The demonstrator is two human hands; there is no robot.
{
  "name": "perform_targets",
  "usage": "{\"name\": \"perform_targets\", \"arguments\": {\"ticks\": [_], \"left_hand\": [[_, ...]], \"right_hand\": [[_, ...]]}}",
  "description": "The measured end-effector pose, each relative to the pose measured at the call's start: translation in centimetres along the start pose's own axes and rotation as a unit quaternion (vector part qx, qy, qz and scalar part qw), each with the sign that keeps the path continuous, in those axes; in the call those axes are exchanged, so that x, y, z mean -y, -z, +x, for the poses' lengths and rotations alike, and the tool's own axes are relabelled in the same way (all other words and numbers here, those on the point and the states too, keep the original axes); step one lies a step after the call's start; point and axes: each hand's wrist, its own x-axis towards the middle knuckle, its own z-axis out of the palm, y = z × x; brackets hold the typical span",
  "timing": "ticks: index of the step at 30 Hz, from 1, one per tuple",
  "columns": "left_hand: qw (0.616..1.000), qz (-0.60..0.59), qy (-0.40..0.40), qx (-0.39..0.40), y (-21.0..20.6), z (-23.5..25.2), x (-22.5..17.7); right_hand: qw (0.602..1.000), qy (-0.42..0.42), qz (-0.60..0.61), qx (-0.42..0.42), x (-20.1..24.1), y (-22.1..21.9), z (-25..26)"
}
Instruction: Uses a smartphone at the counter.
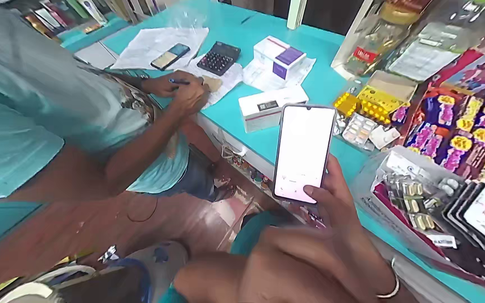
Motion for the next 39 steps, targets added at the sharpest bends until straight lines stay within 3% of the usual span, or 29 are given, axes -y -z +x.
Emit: {"name": "perform_targets", "arguments": {"ticks": [1,3,5,9,20,39], "left_hand": [[0.981,0.187,-0.043,-0.033,1.1,-0.9,1.7],[0.871,0.48,-0.068,-0.087,2.8,-2.5,4.8],[0.806,0.58,-0.034,-0.114,4.0,-3.0,7.2],[0.78,0.616,0.028,-0.106,5.6,-2.5,9.4],[0.807,0.569,0.122,-0.106,6.6,-3.3,12.0],[0.833,0.534,0.119,-0.081,5.7,-2.3,12.6]], "right_hand": [[1.0,0.021,-0.02,-0.006,-0.1,0.0,0.3],[0.996,0.051,-0.065,-0.013,-0.7,0.0,0.5],[0.993,0.061,-0.104,-0.021,-1.2,-0.1,1.1],[0.988,0.059,-0.139,-0.039,-2.0,-0.4,2.0],[0.966,0.091,-0.211,-0.118,-5.4,-0.1,4.5],[0.97,0.092,-0.192,-0.118,-5.8,0.0,4.2]]}}
